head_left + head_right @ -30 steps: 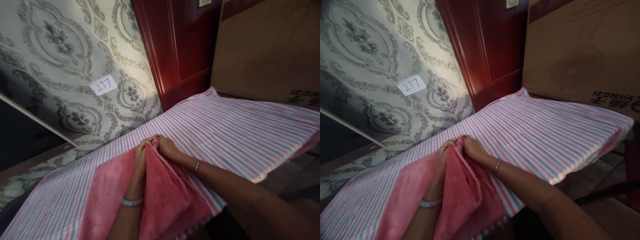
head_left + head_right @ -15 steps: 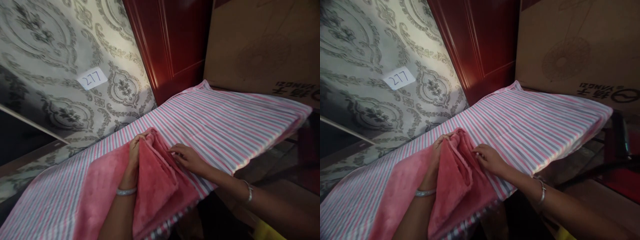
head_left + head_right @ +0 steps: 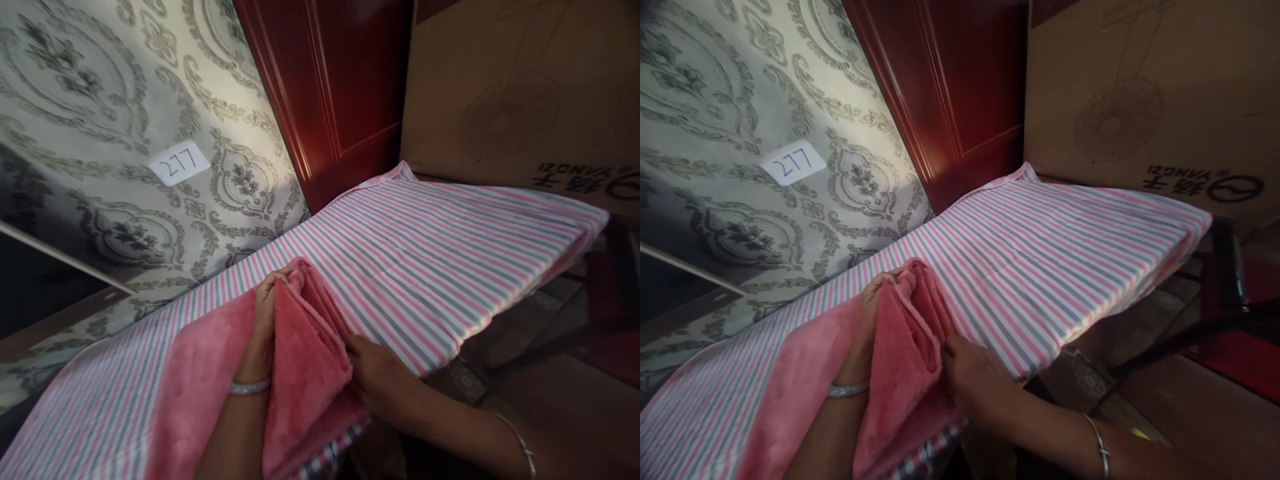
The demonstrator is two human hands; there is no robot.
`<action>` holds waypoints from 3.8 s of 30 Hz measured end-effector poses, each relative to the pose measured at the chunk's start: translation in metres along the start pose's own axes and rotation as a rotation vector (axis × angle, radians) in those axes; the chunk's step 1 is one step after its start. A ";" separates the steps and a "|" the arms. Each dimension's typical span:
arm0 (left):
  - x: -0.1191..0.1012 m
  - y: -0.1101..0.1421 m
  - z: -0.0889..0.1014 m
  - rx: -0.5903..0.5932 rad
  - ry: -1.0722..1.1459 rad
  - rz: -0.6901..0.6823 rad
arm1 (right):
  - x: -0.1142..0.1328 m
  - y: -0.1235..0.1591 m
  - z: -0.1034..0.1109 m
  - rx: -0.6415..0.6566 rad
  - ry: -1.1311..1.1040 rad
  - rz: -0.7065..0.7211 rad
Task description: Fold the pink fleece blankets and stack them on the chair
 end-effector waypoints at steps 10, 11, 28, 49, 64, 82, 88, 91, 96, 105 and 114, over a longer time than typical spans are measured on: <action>-0.047 0.012 -0.043 0.256 -0.576 -0.517 | 0.010 0.016 -0.002 -0.113 -0.166 0.177; -0.048 0.014 -0.048 0.277 -0.624 -0.543 | 0.009 0.015 0.005 -0.086 -0.214 0.187; -0.058 0.011 -0.037 0.186 -0.689 -0.562 | -0.051 -0.111 0.009 -0.310 -0.567 0.003; -0.037 -0.005 -0.058 0.494 -1.255 -0.473 | -0.104 -0.161 0.030 -0.147 -0.393 -0.394; -0.042 -0.005 -0.034 0.301 -0.975 -0.511 | -0.105 -0.153 0.014 -0.249 -0.218 -0.258; -0.042 -0.005 -0.034 0.294 -0.988 -0.523 | -0.062 -0.151 0.014 -0.155 -0.150 -0.081; -0.044 -0.005 -0.033 0.270 -1.010 -0.531 | -0.067 -0.153 0.010 -0.209 -0.334 -0.059; -0.042 -0.006 -0.032 0.271 -1.039 -0.498 | -0.078 -0.155 0.010 -0.278 -0.539 -0.088; -0.044 -0.006 -0.031 0.296 -0.993 -0.485 | -0.093 -0.156 -0.001 -0.239 -0.762 -0.229; -0.051 -0.005 -0.031 0.347 -0.993 -0.513 | -0.097 -0.152 -0.007 -0.173 -0.949 -0.390; -0.046 -0.006 -0.043 0.458 -1.052 -0.565 | -0.102 -0.151 -0.012 -0.170 -1.135 -0.458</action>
Point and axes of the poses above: each hand's wrist, its own y-axis away from the middle knuckle, its own z-axis out of the back of the hand, x = y × z, the point moved 9 cm from there along -y, towards the middle knuckle, and after that the axes turned 7 degrees about -y, right-handed, at the moved point
